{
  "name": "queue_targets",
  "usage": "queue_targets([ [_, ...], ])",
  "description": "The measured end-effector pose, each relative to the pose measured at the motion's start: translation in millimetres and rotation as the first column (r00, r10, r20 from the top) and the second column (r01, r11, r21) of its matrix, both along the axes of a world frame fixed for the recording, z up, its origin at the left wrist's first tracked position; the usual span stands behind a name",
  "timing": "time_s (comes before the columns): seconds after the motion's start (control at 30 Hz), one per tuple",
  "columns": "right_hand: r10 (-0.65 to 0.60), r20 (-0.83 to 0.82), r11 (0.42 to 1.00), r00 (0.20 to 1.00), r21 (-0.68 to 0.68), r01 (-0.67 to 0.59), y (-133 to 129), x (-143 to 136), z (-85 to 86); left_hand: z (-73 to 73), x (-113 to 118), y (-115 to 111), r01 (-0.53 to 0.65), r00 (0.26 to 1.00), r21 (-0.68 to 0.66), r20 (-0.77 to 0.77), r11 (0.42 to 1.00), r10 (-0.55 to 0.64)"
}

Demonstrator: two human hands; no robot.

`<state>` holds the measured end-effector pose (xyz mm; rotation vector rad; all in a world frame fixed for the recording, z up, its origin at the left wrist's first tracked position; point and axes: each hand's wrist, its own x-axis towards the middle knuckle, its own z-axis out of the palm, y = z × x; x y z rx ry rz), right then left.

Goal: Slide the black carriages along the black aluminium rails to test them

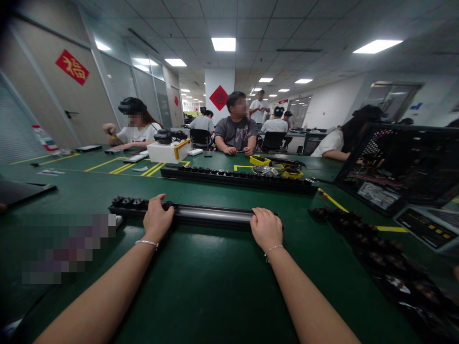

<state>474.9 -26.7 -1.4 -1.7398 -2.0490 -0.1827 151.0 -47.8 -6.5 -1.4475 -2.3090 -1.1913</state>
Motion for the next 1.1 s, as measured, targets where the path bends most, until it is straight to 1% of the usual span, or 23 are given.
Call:
queue_targets([
  [0.37, -0.004, -0.006, 1.000, 1.000, -0.007, 0.004, -1, -1, 1.3, 1.2, 4, -1, 0.066, 0.998, 0.004, 0.014, 0.998, -0.066],
  [0.63, -0.005, -0.004, 1.000, 1.000, -0.012, 0.005, -1, -1, 1.2, -0.6, 8, 0, 0.106, 0.994, 0.009, -0.002, 0.994, -0.106],
  [0.87, -0.003, -0.005, 1.000, 1.000, -0.015, 0.003, -1, 0, 2.0, 1.3, 13, -1, 0.149, 0.989, -0.013, 0.008, 0.989, -0.148],
  [1.1, -0.002, -0.002, 1.000, 1.000, -0.001, 0.002, 0, 0, 0.3, -3.5, 14, 1, 0.201, 0.979, 0.019, -0.029, 0.979, -0.200],
])
